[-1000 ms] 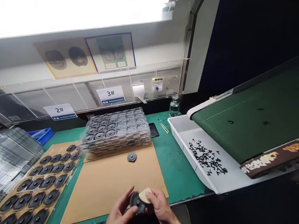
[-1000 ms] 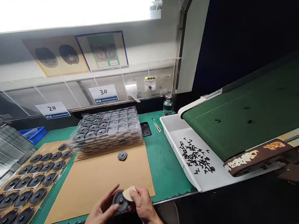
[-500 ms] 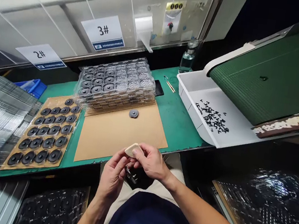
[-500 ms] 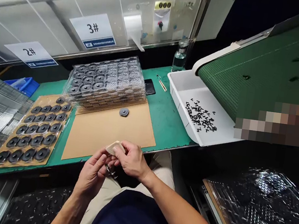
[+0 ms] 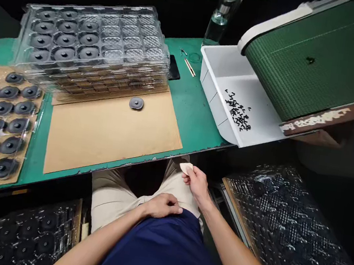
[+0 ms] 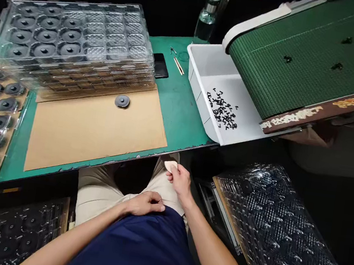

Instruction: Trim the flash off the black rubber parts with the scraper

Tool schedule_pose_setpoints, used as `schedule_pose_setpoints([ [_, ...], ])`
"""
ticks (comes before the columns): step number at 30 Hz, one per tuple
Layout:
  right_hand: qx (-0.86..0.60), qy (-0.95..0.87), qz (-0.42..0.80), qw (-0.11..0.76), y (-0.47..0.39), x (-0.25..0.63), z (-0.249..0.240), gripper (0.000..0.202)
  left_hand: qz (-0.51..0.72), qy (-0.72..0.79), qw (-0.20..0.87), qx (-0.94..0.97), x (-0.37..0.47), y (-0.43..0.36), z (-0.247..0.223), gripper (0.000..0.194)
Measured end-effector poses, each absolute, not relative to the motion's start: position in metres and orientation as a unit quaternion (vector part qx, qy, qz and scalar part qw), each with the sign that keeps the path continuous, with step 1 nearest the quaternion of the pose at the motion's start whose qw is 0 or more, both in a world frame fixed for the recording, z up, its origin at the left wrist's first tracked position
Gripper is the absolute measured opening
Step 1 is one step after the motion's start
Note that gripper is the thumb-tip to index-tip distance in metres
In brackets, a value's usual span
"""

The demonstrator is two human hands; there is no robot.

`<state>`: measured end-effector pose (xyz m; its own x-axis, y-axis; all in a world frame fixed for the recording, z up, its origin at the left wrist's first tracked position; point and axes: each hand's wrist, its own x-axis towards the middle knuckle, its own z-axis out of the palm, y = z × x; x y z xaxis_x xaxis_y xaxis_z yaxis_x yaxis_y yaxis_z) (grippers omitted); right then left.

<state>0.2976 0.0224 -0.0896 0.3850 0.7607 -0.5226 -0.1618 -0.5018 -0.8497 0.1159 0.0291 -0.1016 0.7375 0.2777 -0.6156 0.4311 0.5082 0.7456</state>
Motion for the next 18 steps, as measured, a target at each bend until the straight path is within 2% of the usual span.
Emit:
schedule_pose_setpoints([
  [4,-0.730,-0.167,0.495,0.441,-0.008,0.322,-0.095,0.067,-0.017,0.376,0.805,0.459,0.103,0.032,-0.100,0.039],
  [10,-0.695,-0.220,0.547,0.411,0.001,0.295,-0.085,0.061,0.068,0.448,0.840,0.297,0.105,0.038,-0.103,0.060],
  [14,-0.654,-0.274,0.569,0.417,0.023,0.276,-0.064,0.057,0.197,0.490,0.821,0.216,0.092,0.045,-0.072,0.051],
  [18,-0.593,-0.324,0.603,0.425,0.032,0.250,-0.033,0.054,0.385,0.529,0.733,0.185,0.068,0.057,-0.027,0.046],
])
